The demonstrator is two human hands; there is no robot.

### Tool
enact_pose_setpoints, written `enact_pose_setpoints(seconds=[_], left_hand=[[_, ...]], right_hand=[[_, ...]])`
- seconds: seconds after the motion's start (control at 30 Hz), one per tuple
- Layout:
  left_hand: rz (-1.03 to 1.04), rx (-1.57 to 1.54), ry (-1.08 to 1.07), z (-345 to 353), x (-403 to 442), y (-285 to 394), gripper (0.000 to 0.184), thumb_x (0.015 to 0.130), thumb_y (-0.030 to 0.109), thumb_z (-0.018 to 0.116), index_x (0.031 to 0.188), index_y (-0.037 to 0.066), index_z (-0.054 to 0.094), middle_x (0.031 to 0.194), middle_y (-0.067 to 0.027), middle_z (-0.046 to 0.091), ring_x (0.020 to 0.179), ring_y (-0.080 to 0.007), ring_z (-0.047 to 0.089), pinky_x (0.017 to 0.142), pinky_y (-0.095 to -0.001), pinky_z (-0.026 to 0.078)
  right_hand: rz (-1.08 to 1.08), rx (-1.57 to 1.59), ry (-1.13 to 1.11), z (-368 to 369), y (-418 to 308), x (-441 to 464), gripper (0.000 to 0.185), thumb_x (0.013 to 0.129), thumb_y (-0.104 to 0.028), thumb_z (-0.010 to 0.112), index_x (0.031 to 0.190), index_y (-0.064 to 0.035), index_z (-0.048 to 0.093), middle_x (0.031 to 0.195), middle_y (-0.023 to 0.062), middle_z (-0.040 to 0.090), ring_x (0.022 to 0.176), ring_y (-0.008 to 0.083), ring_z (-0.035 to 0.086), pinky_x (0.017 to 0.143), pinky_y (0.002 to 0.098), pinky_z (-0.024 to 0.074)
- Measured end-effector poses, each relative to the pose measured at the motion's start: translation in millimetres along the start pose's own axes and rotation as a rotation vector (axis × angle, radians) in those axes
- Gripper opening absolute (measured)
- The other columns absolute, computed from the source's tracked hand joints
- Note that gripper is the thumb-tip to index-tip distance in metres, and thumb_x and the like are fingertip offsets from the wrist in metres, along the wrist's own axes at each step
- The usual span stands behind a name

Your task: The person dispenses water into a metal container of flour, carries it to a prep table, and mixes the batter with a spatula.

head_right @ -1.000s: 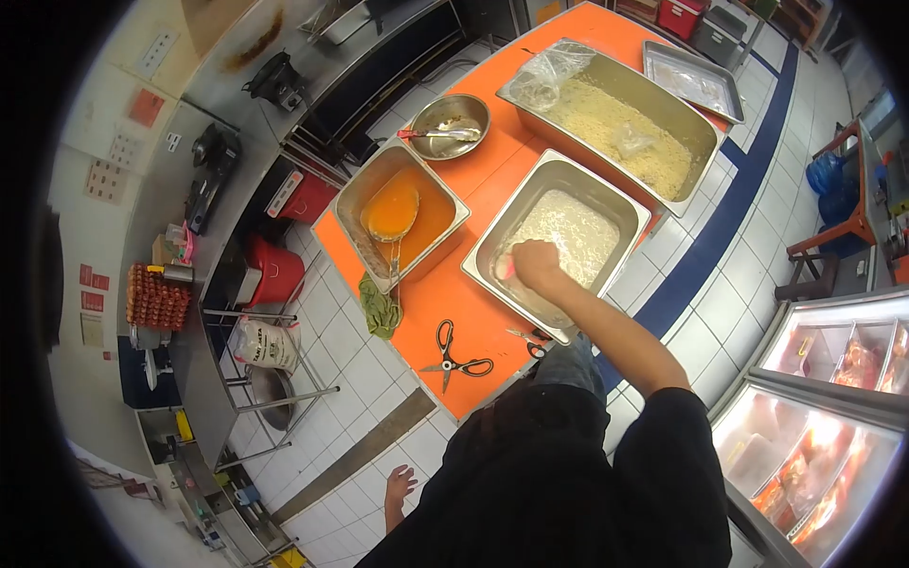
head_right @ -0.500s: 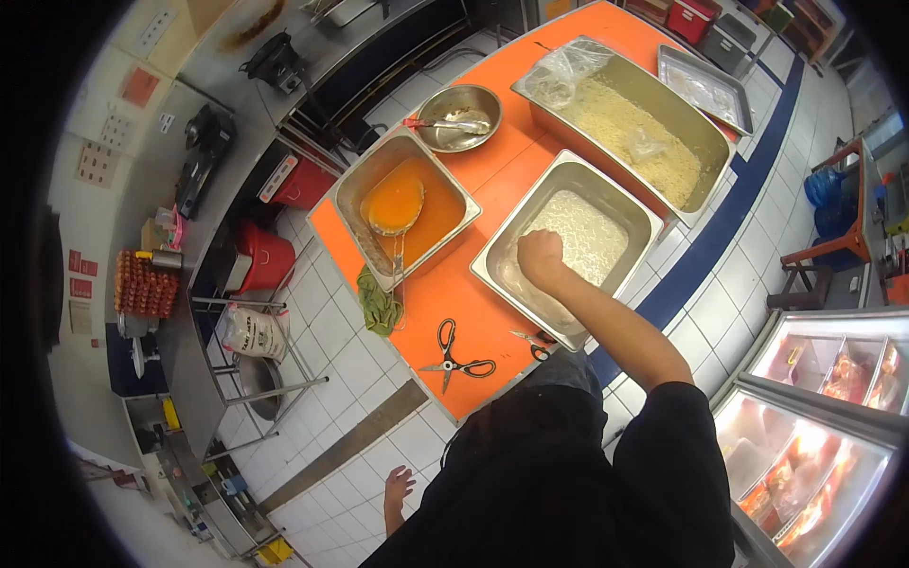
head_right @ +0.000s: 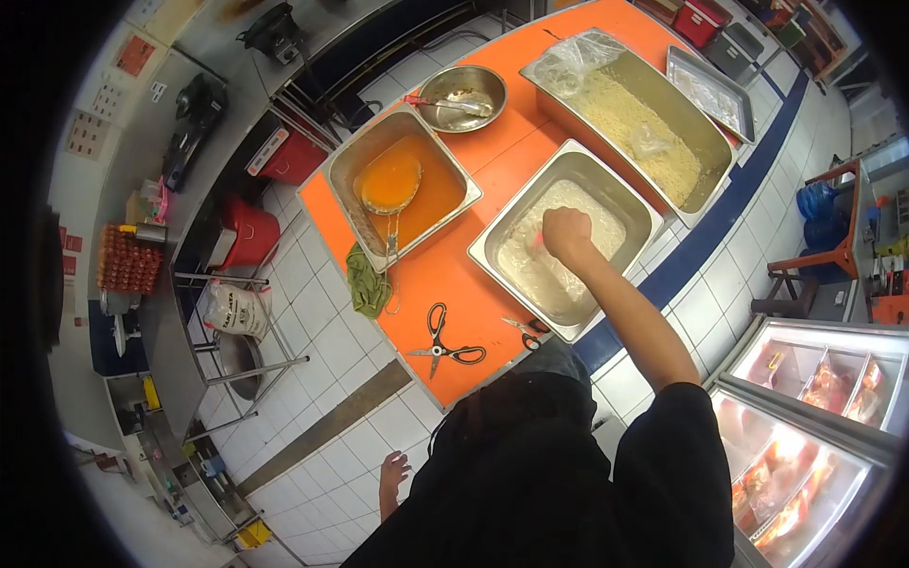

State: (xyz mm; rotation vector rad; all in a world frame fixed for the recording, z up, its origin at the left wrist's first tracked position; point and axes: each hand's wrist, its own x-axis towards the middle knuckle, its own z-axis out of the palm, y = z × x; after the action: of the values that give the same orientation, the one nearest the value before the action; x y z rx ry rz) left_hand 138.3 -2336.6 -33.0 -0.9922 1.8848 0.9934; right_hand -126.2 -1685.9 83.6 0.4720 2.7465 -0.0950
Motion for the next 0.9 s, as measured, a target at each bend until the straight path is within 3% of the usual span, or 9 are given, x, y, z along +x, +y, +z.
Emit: enact_pose_setpoints(seconds=[0.1,0.4,0.5,0.6,0.73,0.8,0.83,0.9], left_hand=[[0.011,0.036,-0.034,0.9,11.3,-4.6,0.054,0.089,0.030,0.068,0.135,0.008,0.050,0.106,-0.0110,0.067,0.090,-0.0208,0.067,0.071,-0.0366,0.049],[0.110,-0.034,0.004,2.8,15.5,11.0,0.051,0.090,0.029,0.068,0.133,0.008,0.051,0.105,-0.0115,0.069,0.087,-0.0197,0.068,0.068,-0.0353,0.049],[0.084,0.018,-0.019,8.9,17.6,15.8,0.049,0.090,0.029,0.068,0.132,0.008,0.052,0.104,-0.0108,0.069,0.086,-0.0198,0.068,0.068,-0.0353,0.049],[0.099,0.048,-0.041,10.3,18.0,17.4,0.049,0.091,0.025,0.066,0.135,0.009,0.050,0.106,-0.0093,0.066,0.090,-0.0223,0.067,0.075,-0.0386,0.050],[0.190,0.029,-0.063,14.5,24.8,19.0,0.049,0.091,0.028,0.067,0.134,0.009,0.051,0.100,-0.0092,0.067,0.089,-0.0203,0.067,0.072,-0.0377,0.049],[0.219,0.049,-0.067,16.6,27.0,24.3,0.050,0.091,0.028,0.067,0.134,0.009,0.052,0.099,-0.0091,0.067,0.089,-0.0199,0.066,0.072,-0.0369,0.049],[0.246,0.069,-0.068,19.1,25.4,27.5,0.050,0.091,0.029,0.067,0.134,0.009,0.052,0.098,-0.0090,0.067,0.089,-0.0194,0.066,0.072,-0.0362,0.049],[0.265,0.063,-0.056,24.2,16.4,41.2,0.051,0.090,0.029,0.068,0.133,0.007,0.052,0.097,-0.0089,0.068,0.088,-0.0184,0.066,0.072,-0.0340,0.049]], right_hand=[[0.026,0.050,0.099,34.1,8.3,10.6,0.018,0.082,-0.013,0.060,0.092,-0.0036,0.072,0.091,0.0198,0.072,0.088,0.0329,0.071,0.072,0.0417,0.0572],[0.108,-0.006,-0.182,14.6,49.4,-43.2,0.022,0.082,-0.015,0.061,0.095,-0.0038,0.074,0.098,0.0203,0.072,0.092,0.0342,0.071,0.078,0.0438,0.0569],[0.032,-0.142,-0.315,16.1,50.3,-56.3,0.023,0.083,-0.017,0.062,0.099,-0.0058,0.074,0.102,0.0172,0.072,0.097,0.0313,0.071,0.079,0.0404,0.0571],[0.063,-0.118,-0.278,3.7,47.8,-58.2,0.023,0.082,-0.016,0.063,0.099,-0.0065,0.075,0.103,0.0167,0.072,0.098,0.0308,0.071,0.079,0.0399,0.0570],[0.099,-0.031,-0.311,21.9,34.3,-62.4,0.020,0.081,-0.016,0.065,0.095,-0.0073,0.076,0.100,0.0151,0.073,0.096,0.0295,0.071,0.078,0.0383,0.0571],[-0.031,-0.168,-0.371,21.8,32.2,-70.4,0.020,0.079,-0.016,0.066,0.094,-0.0076,0.076,0.097,0.0148,0.073,0.094,0.0284,0.072,0.076,0.0372,0.0570],[-0.037,-0.122,-0.244,21.9,32.2,-72.8,0.017,0.075,-0.009,0.066,0.088,-0.0042,0.075,0.091,0.0188,0.073,0.085,0.0318,0.072,0.071,0.0410,0.0573],[-0.064,-0.125,-0.200,20.3,29.7,-77.7,0.016,0.075,-0.010,0.065,0.086,-0.0044,0.075,0.090,0.0189,0.072,0.084,0.0318,0.072,0.070,0.0411,0.0573]])
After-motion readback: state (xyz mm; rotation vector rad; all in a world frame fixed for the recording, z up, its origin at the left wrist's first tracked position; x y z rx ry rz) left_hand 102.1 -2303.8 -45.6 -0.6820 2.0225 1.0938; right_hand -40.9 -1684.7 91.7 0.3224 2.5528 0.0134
